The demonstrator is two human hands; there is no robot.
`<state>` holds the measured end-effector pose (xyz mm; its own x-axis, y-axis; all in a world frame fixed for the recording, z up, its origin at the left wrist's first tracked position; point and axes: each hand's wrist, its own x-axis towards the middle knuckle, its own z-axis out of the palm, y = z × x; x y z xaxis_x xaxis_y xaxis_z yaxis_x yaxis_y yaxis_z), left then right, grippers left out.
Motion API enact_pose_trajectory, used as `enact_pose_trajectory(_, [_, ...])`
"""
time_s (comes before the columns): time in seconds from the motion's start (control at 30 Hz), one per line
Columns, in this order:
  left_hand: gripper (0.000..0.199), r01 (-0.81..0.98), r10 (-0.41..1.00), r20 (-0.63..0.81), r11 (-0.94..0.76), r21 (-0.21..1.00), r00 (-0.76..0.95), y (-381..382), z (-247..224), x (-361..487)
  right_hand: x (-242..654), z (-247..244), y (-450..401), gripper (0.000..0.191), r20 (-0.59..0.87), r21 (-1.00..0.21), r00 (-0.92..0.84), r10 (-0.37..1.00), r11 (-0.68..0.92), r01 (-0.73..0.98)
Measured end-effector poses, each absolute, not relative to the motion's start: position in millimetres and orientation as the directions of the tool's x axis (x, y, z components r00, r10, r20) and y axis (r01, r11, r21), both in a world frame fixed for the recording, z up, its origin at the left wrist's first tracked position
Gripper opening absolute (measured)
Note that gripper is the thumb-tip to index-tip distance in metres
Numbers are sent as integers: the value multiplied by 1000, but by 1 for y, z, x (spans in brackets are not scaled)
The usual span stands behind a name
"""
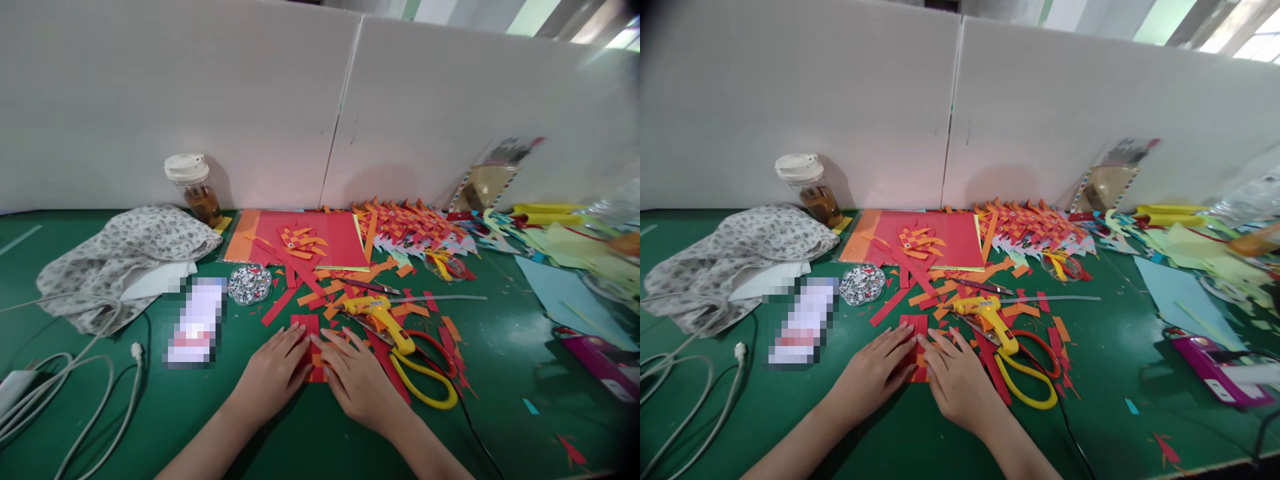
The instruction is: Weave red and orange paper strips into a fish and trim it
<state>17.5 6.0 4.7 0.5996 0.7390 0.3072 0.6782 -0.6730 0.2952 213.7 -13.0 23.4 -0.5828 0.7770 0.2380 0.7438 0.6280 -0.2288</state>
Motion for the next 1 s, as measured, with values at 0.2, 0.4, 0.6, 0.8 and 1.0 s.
enact_pose_trajectory(0.2, [38,696,743,272,-669,261,612,5,8,18,217,22,-14,21,333,-270,-518,787,607,748])
enact_pose_trajectory(0.4, [30,700,744,286,-667,256,604,5,13,19,242,12,-3,13,701,-307,-49,711,363,880])
enact_pose_trajectory(0.6, [27,663,742,407,-665,344,533,8,13,14,262,7,5,46,654,-257,173,737,1,966])
enact_pose_trajectory(0.8, [45,806,826,322,-543,236,463,15,5,6,265,1,3,52,586,-238,233,776,-110,965])
enact_pose_trajectory(1.0, [41,809,823,297,-551,204,485,16,2,4,270,0,2,44,538,-378,331,775,-129,917])
